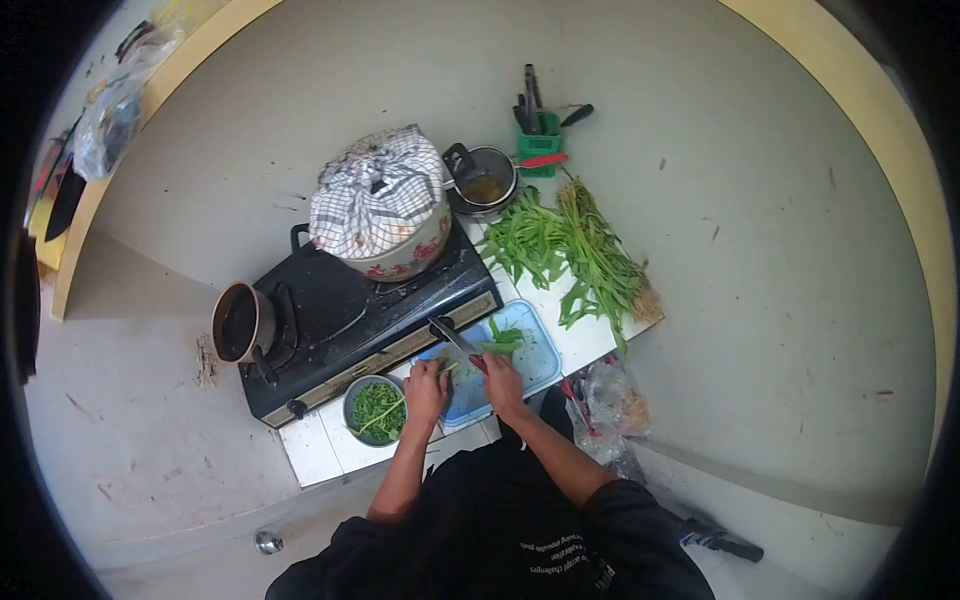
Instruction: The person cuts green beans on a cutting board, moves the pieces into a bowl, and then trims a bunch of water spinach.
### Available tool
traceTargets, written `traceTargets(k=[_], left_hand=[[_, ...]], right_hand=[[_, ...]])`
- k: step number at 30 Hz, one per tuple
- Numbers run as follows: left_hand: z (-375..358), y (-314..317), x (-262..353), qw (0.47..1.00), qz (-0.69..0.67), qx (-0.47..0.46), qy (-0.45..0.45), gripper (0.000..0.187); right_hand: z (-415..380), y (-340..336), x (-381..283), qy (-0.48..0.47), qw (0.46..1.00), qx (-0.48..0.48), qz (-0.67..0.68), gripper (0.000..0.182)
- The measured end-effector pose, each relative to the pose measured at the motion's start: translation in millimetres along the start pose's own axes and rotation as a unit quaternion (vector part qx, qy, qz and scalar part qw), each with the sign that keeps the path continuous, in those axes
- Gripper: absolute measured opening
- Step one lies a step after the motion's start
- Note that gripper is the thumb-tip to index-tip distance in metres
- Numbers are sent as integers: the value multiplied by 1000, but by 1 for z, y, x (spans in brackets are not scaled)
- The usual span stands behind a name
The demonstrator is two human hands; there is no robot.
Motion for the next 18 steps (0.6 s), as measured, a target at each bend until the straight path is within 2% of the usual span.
traceTargets(k=[6,9,12,13,18], left_hand=[[-5,8,-5,1000,-12,-1,-1,29],[-5,1,1,1000,-2,17,9,29],[-3,-4,6,1000,-15,16,7,29],[-1,-4,7,1000,-23,12,7,30],[6,-2,15,998,-50,16,21,26]], right_hand=[[-6,-7,4,6,999,2,34,25],[-20,-29,2,8,992,66,111,21],[-45,-52,21,49,974,144,165,18],[-55,-55,38,79,973,140,166,19],[-116,-112,118,221,939,235,118,15]])
Point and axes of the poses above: each hand's wrist, its own z-axis towards the middle knuckle, its own y-axis out of the palm, x = y × z, the point moved 6 cm from there along z, towards the middle knuckle, and after that the axes turned 3 degrees about y, right-handed, at the moved point
